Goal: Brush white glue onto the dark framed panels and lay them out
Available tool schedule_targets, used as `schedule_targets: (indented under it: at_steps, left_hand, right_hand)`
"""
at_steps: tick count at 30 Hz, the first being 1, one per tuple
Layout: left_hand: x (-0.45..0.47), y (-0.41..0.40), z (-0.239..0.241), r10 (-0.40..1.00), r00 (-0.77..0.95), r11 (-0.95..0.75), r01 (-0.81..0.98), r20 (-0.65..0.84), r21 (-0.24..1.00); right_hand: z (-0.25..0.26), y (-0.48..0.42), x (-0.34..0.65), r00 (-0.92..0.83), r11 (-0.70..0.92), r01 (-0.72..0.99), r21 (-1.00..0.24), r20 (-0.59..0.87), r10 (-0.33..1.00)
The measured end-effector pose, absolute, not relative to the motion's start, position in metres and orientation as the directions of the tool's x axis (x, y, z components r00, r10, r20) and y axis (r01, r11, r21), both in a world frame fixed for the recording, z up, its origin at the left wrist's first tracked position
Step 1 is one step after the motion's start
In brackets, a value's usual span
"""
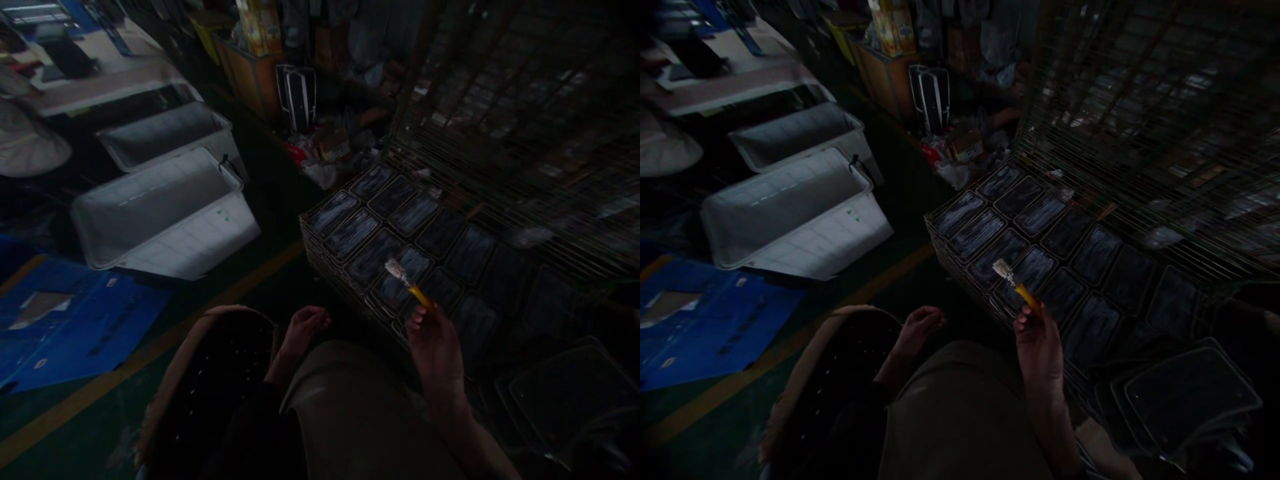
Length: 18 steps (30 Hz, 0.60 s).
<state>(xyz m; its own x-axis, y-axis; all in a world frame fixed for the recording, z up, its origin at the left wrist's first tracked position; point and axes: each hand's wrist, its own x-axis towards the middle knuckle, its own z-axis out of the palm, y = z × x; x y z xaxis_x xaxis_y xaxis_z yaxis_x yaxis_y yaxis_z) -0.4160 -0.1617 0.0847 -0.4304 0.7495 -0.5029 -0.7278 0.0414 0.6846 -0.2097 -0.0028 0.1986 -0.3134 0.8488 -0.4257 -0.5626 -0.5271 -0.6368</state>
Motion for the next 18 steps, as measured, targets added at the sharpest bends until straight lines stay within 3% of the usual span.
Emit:
schedule_targets:
  at_steps: [13,18]
  left_hand:
    - [-0.428,-0.17,0.078,0.715,-0.478,-0.009,-0.735,-0.51,0.678]
    - [-0.426,-0.175,0.08,0.721,-0.456,-0.036,-0.776,-0.521,0.629]
  right_hand:
    - [0.194,-0.015,-0.242,-0.367,-0.583,-0.489,-0.649,-0.453,0.812]
    - [0.194,-0.025,-0.262,-0.353,-0.489,-0.354,-0.798,-0.37,0.859]
